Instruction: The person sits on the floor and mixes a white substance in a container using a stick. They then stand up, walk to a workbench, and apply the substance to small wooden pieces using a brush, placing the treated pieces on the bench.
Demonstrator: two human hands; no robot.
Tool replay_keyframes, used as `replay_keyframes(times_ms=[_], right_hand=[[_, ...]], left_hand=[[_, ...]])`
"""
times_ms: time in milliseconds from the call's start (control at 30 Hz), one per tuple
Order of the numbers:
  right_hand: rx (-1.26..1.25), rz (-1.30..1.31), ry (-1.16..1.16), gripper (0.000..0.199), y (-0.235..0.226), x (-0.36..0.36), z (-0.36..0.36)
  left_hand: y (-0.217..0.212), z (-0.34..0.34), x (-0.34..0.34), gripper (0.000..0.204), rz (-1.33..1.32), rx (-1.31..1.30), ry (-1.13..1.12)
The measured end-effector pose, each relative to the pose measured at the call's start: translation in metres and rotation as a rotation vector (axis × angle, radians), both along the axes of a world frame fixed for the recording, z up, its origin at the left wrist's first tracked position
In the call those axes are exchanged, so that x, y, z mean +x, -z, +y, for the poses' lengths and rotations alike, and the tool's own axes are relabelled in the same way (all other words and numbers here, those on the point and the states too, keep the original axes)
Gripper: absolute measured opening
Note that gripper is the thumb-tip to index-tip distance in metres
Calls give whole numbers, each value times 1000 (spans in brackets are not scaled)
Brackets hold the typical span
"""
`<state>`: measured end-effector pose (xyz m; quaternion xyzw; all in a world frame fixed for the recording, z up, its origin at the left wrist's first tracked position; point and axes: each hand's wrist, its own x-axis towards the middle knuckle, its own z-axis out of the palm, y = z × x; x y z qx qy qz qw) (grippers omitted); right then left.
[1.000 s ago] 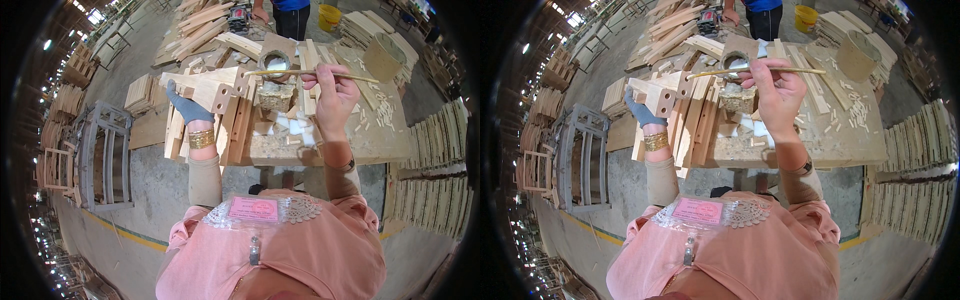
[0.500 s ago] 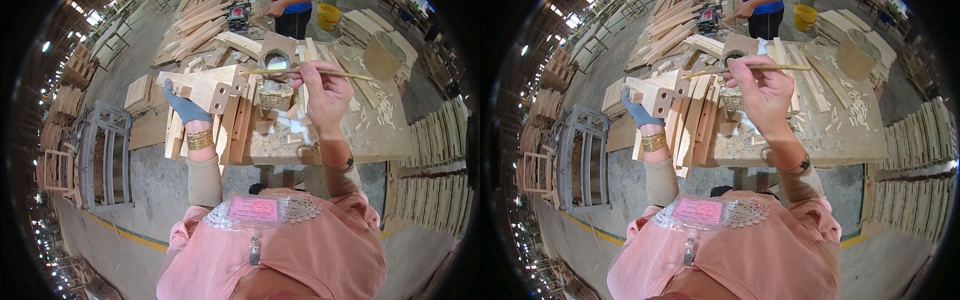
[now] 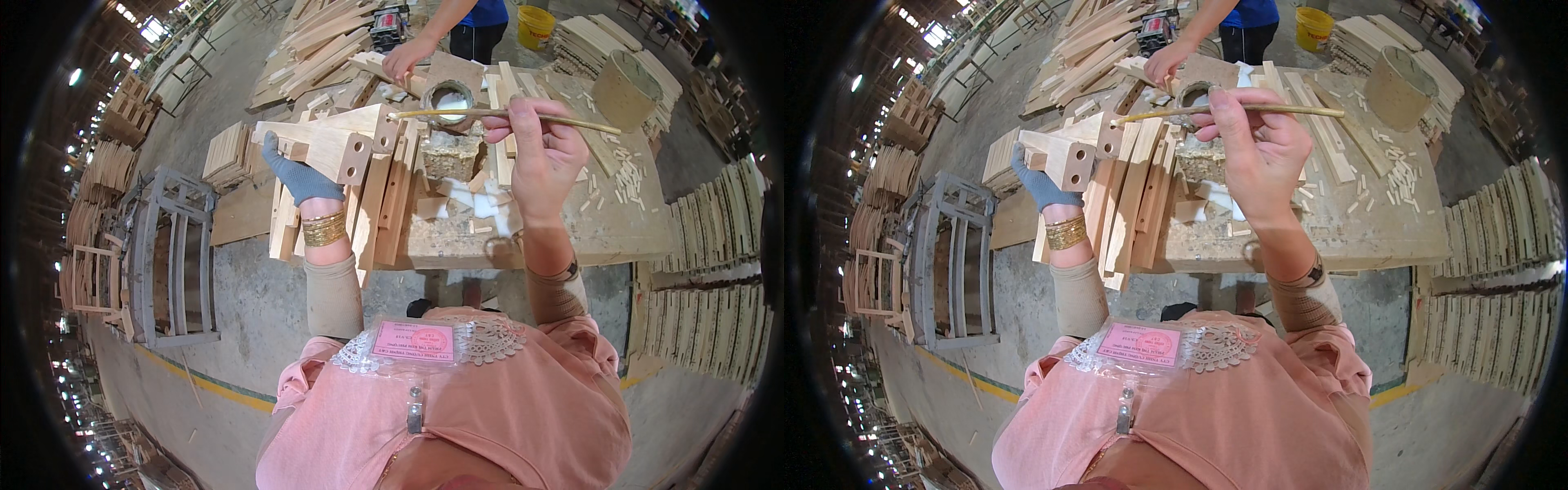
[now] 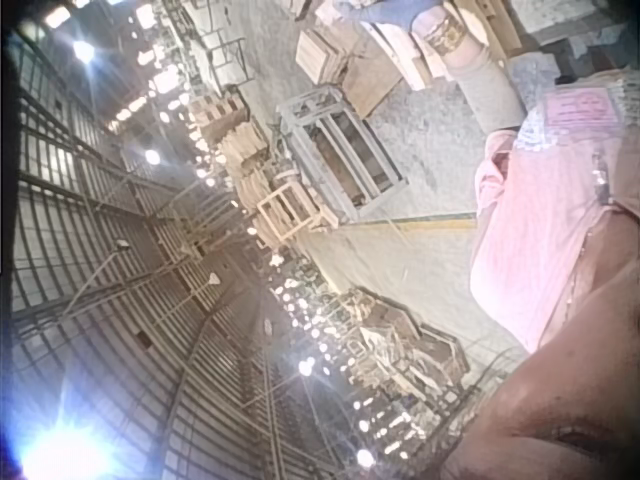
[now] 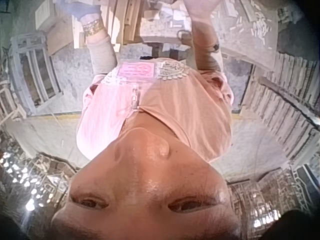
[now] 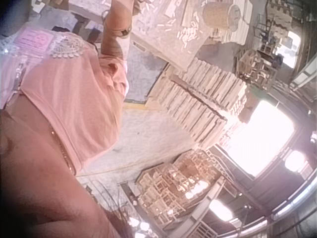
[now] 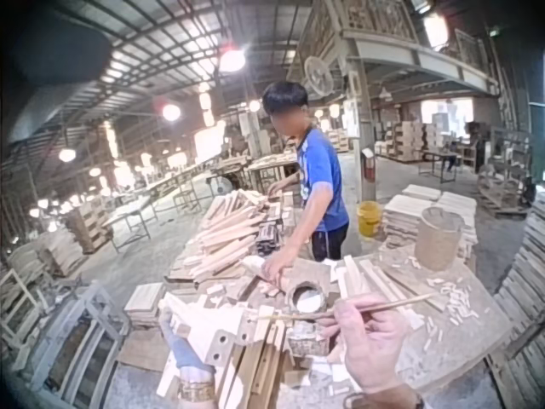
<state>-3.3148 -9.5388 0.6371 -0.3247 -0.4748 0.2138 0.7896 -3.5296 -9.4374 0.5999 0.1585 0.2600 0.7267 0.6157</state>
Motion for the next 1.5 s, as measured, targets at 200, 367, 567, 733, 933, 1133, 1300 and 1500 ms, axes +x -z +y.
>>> replay_keyframes(times_ms=[200, 367, 567, 733, 933, 1133, 1300, 1500], right_hand=[[-2, -13, 31, 13, 0, 2, -1], [1, -1, 8, 11, -1, 2, -5], [12, -14, -49, 10, 1, 0, -14], [1, -46, -76, 9, 2, -4, -15], [37, -96, -42, 8, 3, -7, -13], [29, -215, 39, 5, 8, -16, -6], [55, -217, 24, 4, 9, -23, -5], [94, -279, 93, 6, 12, -21, -4]], left_hand=[[0, -2, 2, 46, -14, 16, 40], [1, -1, 3, 49, -1, -10, 31], [3, -1, 4, 55, 15, -27, 4], [0, -4, 8, 66, 59, -7, -11], [4, -3, 3, 67, 73, 16, 38], [6, -2, 0, 67, 68, 10, 55], [5, 0, -2, 66, 44, -6, 20], [8, 3, -8, 68, 29, -14, -11]])
